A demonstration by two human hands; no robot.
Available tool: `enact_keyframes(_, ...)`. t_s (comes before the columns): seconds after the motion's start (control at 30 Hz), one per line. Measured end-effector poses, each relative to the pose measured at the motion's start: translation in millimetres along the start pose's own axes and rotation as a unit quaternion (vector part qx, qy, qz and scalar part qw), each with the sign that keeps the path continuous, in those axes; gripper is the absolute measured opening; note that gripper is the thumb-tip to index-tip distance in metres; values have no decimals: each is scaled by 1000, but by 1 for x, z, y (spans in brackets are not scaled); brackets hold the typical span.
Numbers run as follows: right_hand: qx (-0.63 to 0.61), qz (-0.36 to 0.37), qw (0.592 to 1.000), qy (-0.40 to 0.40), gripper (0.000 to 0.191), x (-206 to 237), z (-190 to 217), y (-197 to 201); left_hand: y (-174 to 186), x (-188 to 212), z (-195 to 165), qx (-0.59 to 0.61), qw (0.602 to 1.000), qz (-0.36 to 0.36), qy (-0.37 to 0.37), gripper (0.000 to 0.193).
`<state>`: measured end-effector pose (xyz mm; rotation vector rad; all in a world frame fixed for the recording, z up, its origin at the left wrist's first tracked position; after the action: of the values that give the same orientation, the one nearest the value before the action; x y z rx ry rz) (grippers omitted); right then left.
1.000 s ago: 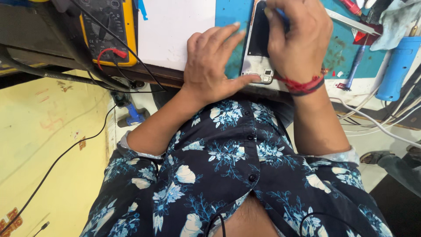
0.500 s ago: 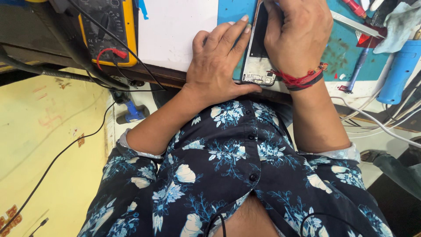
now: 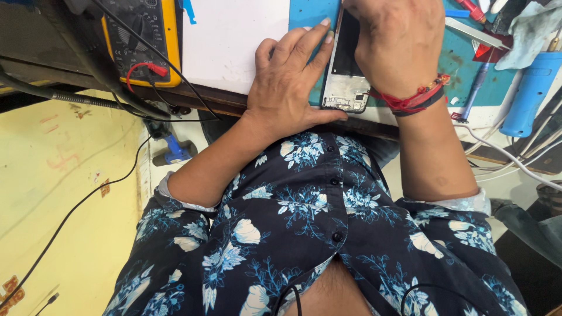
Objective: The person disassembles a mobile phone at a repair workbench. They use a screwdriver to remove screws from the phone's back cover, pry at the casing with a blue tool, separate the cover from the body, and wipe the phone's screen and frame with a cloth while handling small components.
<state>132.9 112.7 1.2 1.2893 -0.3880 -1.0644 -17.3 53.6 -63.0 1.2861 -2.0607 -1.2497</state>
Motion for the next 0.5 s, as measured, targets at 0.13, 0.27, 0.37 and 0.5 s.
enact_keyframes(0.13, -6, 23, 1000, 8, 27, 1, 6, 5, 0, 0, 0, 4, 1000, 2, 3, 113)
enact_keyframes(0.27, -9, 48, 999, 8, 22, 5, 14, 8, 0, 0, 0, 2, 1000, -1, 4, 113)
enact_keyframes(0.37, -2, 58, 998, 4, 22, 9, 20, 9, -1, 0, 0, 1, 1000, -2, 7, 113)
enact_keyframes(0.5, 3, 72, 997, -7, 22, 18, 26, 8, -1, 0, 0, 3, 1000, -8, 9, 113)
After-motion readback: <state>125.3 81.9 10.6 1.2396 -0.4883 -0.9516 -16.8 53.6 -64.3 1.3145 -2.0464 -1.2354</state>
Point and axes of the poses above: each hand's wrist, its own x-axis away from the middle knuckle, its own y-axis out of the back of the hand, z = x × y, the point moved 5 cm from there along -x, towards the middle knuckle, and after that the axes turned 5 degrees about -x, right-handed, at the moved point
